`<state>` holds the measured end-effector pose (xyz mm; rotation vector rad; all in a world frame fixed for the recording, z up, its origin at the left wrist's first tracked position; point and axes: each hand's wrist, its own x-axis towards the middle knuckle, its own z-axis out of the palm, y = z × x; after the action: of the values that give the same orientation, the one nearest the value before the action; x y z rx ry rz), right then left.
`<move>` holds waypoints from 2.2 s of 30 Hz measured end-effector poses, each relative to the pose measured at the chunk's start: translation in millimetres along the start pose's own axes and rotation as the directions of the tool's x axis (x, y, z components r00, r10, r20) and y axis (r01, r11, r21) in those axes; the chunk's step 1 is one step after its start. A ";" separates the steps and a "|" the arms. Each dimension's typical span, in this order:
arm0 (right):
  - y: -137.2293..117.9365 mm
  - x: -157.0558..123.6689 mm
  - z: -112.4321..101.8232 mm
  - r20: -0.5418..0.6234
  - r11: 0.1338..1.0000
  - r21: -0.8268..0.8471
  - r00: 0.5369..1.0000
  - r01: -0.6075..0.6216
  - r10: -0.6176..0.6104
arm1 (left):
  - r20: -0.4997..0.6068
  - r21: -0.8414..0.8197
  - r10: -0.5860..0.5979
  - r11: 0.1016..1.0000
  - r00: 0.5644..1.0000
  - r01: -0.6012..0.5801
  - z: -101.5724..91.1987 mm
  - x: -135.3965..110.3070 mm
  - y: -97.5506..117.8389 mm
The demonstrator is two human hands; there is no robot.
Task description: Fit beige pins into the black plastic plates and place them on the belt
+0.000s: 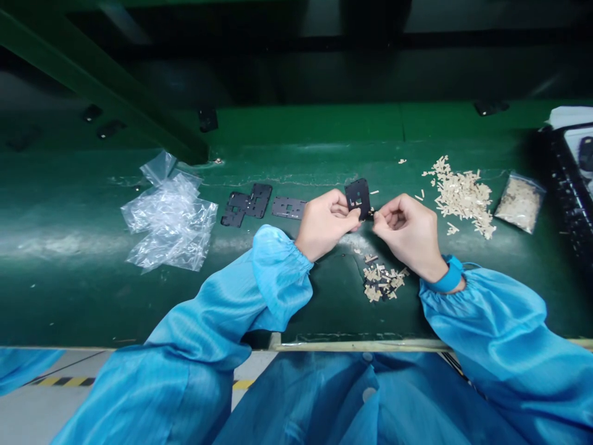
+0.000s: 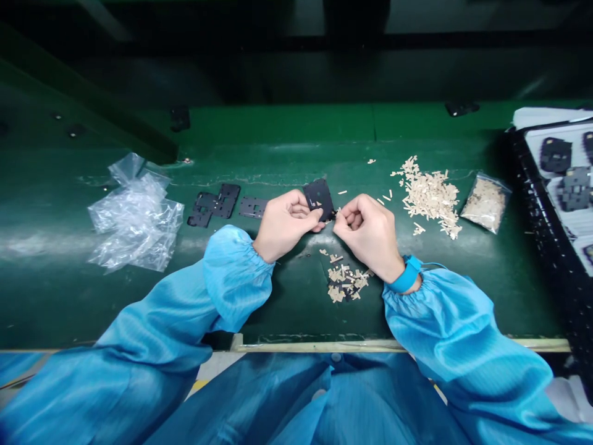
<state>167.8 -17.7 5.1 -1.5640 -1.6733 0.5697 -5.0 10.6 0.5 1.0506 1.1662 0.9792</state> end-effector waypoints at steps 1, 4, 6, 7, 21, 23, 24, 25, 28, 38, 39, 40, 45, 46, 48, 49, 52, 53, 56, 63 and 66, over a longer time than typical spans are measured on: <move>-0.4 -0.1 0.0 -0.003 1.000 -0.002 1.000 0.003 -0.003 | 0.000 -0.003 0.006 1.000 1.000 -0.006 0.0 0.0 0.0; -0.8 -0.7 -0.1 -0.001 1.000 0.006 1.000 0.015 -0.015 | 0.002 -0.013 0.014 1.000 1.000 -0.014 0.4 0.1 0.7; 0.2 -1.3 0.0 0.012 1.000 0.020 1.000 0.009 -0.009 | 0.001 -0.014 0.013 1.000 1.000 -0.013 0.7 0.1 1.2; 0.9 -1.5 0.0 0.021 1.000 0.029 1.000 -0.002 0.001 | 0.001 -0.014 0.012 1.000 1.000 -0.012 0.8 0.1 1.3; 1.1 1.8 -1.8 0.123 0.951 0.256 0.981 -0.176 0.149 | 0.032 -0.045 0.007 0.999 0.999 -0.006 -0.1 -0.8 1.9; 0.7 3.0 -2.5 0.134 0.942 0.275 0.978 -0.193 0.161 | 0.035 -0.050 0.010 0.999 0.999 -0.008 -0.3 -0.7 2.2; 0.6 3.5 -2.8 0.138 0.939 0.281 0.977 -0.198 0.164 | 0.037 -0.053 0.011 0.999 0.999 -0.009 -0.4 -0.7 2.4; 0.6 3.8 -3.0 0.141 0.937 0.285 0.976 -0.202 0.167 | 0.038 -0.055 0.011 0.998 0.999 -0.009 -0.6 -0.6 2.6; 1.3 4.0 -3.3 0.147 0.935 0.288 0.974 -0.210 0.173 | 0.042 -0.058 0.008 0.998 0.999 -0.006 -1.0 -0.4 2.5; 0.2 5.2 -4.4 0.152 0.929 0.297 0.971 -0.221 0.183 | 0.050 -0.076 0.007 0.997 0.999 -0.003 -0.6 -0.7 1.9; 0.1 5.5 -4.6 0.150 0.927 0.300 0.971 -0.223 0.186 | 0.052 -0.077 0.009 0.997 0.999 -0.005 -0.5 -0.9 2.2; 0.3 5.6 -4.8 0.149 0.925 0.304 0.971 -0.227 0.189 | 0.054 -0.077 0.009 0.997 0.999 -0.005 -0.5 -1.0 2.5; 1.7 6.2 -5.8 0.155 0.916 0.319 0.967 -0.242 0.202 | 0.055 -0.077 0.004 0.997 0.998 0.000 -0.9 -1.5 3.6; 1.8 6.4 -6.1 0.159 0.914 0.322 0.966 -0.247 0.205 | 0.055 -0.076 0.003 0.997 0.998 0.002 -1.2 -1.4 3.6; 1.6 7.2 -6.8 0.166 0.907 0.334 0.963 -0.256 0.211 | 0.056 -0.071 -0.002 0.997 0.998 0.006 -1.7 -1.0 3.6; 1.3 7.6 -7.2 0.170 0.904 0.340 0.962 -0.260 0.213 | 0.058 -0.069 -0.005 0.998 0.998 0.009 -2.0 -0.7 3.5; 0.7 8.4 -8.4 0.181 0.897 0.351 0.959 -0.269 0.216 | 0.066 -0.072 -0.017 0.997 0.998 0.022 -2.6 -0.1 3.7; 0.6 8.5 -8.7 0.185 0.896 0.353 0.959 -0.270 0.216 | 0.068 -0.077 -0.020 0.997 0.997 0.025 -2.8 -0.1 3.9; 0.8 8.5 -9.2 0.192 0.893 0.362 0.959 -0.269 0.210 | 0.071 -0.087 -0.027 0.996 0.997 0.033 -3.2 -0.5 4.8; -2.5 10.0 -11.1 0.227 0.873 0.389 0.949 -0.295 0.220 | 0.090 -0.102 -0.040 0.994 0.995 0.049 -4.3 -0.8 7.1; -4.0 10.7 -12.7 0.239 0.861 0.406 0.945 -0.306 0.223 | 0.109 -0.106 -0.037 0.993 0.993 0.049 -5.0 -0.5 6.9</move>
<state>175.5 -10.1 18.3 -1.4405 -1.3330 1.1837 -10.4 12.3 6.9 0.9752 1.0323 0.9307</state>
